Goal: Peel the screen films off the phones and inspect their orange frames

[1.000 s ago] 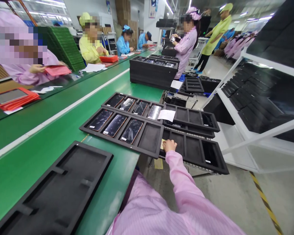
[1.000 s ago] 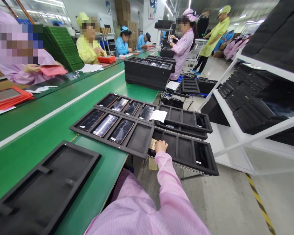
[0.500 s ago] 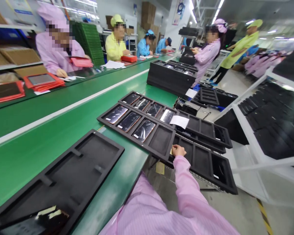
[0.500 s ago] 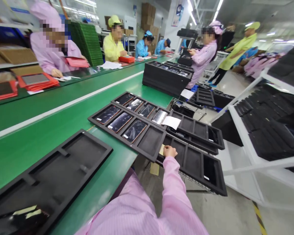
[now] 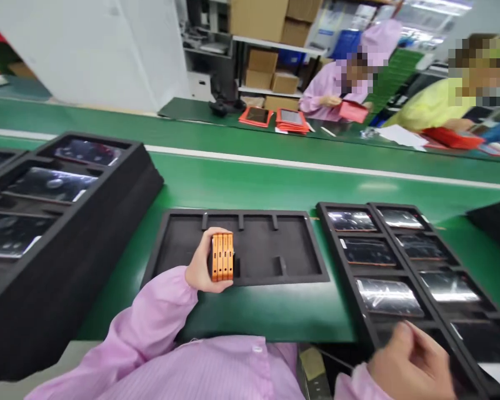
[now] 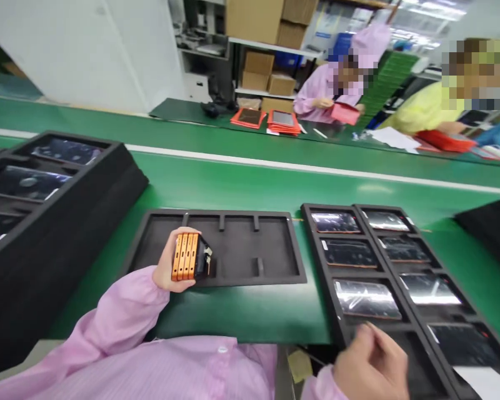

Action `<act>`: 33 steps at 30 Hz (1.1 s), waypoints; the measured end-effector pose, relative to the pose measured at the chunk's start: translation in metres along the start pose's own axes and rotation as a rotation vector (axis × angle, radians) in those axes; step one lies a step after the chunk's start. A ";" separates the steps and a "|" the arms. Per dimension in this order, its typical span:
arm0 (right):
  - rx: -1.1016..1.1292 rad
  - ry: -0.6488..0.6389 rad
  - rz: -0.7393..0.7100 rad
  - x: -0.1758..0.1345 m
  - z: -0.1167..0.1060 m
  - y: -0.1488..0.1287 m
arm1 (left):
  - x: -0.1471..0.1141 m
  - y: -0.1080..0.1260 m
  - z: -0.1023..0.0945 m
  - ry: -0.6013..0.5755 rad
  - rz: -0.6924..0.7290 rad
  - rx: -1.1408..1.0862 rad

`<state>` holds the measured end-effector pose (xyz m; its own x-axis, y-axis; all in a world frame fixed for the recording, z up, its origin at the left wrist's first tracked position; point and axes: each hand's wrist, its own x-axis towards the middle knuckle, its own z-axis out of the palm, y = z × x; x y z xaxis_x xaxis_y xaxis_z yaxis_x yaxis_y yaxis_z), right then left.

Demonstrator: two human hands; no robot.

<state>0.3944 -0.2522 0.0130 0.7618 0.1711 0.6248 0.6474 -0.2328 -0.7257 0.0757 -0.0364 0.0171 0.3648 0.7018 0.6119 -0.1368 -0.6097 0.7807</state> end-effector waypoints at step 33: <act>0.322 -1.025 -0.750 -0.049 0.086 -0.231 | -0.001 -0.002 -0.003 -0.008 0.151 -0.033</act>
<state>0.2092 -0.1248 0.1253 -0.2058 0.8373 0.5065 0.7857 0.4500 -0.4246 0.0729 -0.0347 0.0158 0.3449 0.6002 0.7217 -0.2212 -0.6952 0.6839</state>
